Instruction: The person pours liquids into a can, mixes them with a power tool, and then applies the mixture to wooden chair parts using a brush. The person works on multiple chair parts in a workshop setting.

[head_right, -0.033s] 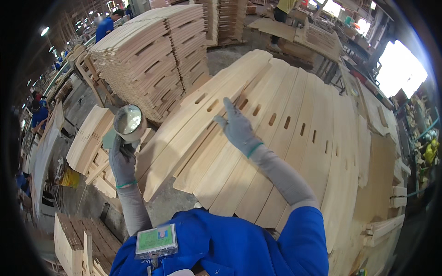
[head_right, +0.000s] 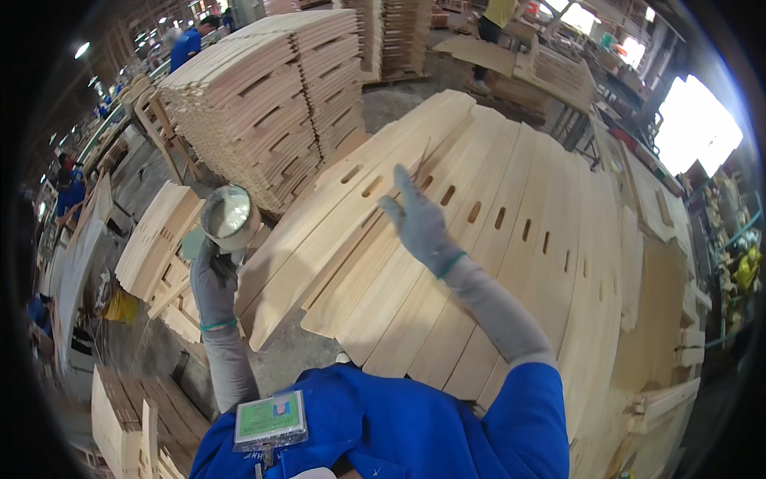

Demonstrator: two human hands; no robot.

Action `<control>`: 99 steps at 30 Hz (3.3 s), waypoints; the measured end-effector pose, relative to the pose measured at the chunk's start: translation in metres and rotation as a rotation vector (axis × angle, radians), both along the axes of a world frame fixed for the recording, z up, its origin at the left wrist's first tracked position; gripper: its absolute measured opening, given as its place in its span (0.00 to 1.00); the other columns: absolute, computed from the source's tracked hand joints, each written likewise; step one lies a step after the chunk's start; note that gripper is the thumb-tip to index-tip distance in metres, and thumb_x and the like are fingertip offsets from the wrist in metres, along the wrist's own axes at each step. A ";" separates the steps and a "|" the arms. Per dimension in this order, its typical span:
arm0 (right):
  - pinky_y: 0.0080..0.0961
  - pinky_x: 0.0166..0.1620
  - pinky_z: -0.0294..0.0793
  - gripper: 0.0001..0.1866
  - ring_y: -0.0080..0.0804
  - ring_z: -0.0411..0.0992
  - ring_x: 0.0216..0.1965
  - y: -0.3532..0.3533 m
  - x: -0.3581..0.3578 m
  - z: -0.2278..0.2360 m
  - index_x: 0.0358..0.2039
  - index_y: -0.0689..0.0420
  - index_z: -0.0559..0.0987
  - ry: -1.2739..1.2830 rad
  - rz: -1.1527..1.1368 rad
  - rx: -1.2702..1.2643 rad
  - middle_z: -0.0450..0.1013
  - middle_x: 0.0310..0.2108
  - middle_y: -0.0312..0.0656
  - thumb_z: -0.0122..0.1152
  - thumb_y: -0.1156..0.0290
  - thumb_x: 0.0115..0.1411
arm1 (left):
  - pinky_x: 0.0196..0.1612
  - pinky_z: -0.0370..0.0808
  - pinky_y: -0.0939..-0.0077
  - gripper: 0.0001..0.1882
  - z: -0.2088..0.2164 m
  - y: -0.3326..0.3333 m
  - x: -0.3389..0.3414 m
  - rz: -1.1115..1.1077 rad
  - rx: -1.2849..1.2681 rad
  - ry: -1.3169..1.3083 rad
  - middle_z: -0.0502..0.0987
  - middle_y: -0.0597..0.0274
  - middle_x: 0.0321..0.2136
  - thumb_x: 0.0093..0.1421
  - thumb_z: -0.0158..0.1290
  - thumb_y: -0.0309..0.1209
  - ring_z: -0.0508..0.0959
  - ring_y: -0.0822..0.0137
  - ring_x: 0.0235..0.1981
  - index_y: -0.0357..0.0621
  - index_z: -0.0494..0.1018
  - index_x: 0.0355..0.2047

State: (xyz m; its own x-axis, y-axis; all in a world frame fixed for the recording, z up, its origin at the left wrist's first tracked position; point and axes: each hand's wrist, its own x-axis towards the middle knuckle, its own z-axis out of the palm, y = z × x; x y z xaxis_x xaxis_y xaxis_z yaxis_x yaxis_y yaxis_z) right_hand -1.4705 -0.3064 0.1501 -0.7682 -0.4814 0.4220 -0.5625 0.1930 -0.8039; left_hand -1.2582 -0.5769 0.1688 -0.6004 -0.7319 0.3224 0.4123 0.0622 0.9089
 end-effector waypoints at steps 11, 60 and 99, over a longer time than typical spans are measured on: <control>0.21 0.35 0.78 0.06 0.26 0.75 0.29 0.022 0.056 0.149 0.37 0.66 0.76 -0.361 0.433 -0.199 0.75 0.27 0.42 0.55 0.80 0.58 | 0.30 0.80 0.78 0.13 0.037 0.042 0.019 -0.237 -0.019 -0.250 0.78 0.56 0.33 0.63 0.45 0.25 0.80 0.69 0.29 0.31 0.72 0.45; 0.19 0.30 0.73 0.12 0.20 0.70 0.23 -0.098 -0.137 0.077 0.28 0.61 0.75 -0.067 0.351 0.211 0.71 0.21 0.34 0.65 0.64 0.55 | 0.39 0.82 0.74 0.14 0.032 -0.001 -0.037 -0.313 0.566 -0.218 0.77 0.55 0.37 0.66 0.44 0.30 0.81 0.65 0.36 0.31 0.68 0.47; 0.24 0.40 0.79 0.05 0.30 0.77 0.37 -0.035 -0.006 0.132 0.34 0.64 0.74 -0.480 0.591 -0.113 0.76 0.32 0.45 0.56 0.76 0.60 | 0.31 0.78 0.77 0.16 0.055 0.036 -0.035 -0.437 0.273 -0.264 0.78 0.56 0.32 0.51 0.52 0.16 0.81 0.65 0.33 0.35 0.74 0.43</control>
